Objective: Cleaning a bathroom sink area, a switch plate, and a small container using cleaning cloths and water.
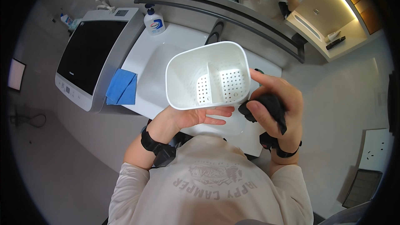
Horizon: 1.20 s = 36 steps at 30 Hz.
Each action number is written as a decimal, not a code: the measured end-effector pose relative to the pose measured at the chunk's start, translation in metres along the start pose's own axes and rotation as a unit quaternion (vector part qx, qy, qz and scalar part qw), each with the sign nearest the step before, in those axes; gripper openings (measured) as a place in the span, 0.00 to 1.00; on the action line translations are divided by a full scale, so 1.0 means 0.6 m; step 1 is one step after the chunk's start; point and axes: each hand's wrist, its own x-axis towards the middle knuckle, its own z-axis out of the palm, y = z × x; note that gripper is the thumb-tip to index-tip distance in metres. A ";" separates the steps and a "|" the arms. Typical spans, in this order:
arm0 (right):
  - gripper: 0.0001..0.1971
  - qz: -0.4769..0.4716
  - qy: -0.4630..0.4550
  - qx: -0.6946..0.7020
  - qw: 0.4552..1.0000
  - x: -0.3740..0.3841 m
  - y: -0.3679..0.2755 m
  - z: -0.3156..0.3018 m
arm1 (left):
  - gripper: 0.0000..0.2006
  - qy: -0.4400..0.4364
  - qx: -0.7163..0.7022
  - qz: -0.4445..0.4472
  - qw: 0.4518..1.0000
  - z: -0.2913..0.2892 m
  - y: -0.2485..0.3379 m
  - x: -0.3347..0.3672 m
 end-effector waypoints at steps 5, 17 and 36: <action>0.24 -0.032 -0.010 -0.019 0.999 0.002 0.000 0.000 | 0.37 0.015 -0.023 -0.014 1.000 -0.011 -0.005 0.003; 0.26 0.024 -0.005 0.008 1.000 -0.007 0.004 0.004 | 0.38 -0.013 -0.036 -0.031 0.999 -0.020 -0.005 0.004; 0.26 0.095 -0.042 -0.009 0.995 -0.011 0.007 -0.035 | 0.31 0.052 -0.112 0.071 0.990 -0.029 0.012 0.002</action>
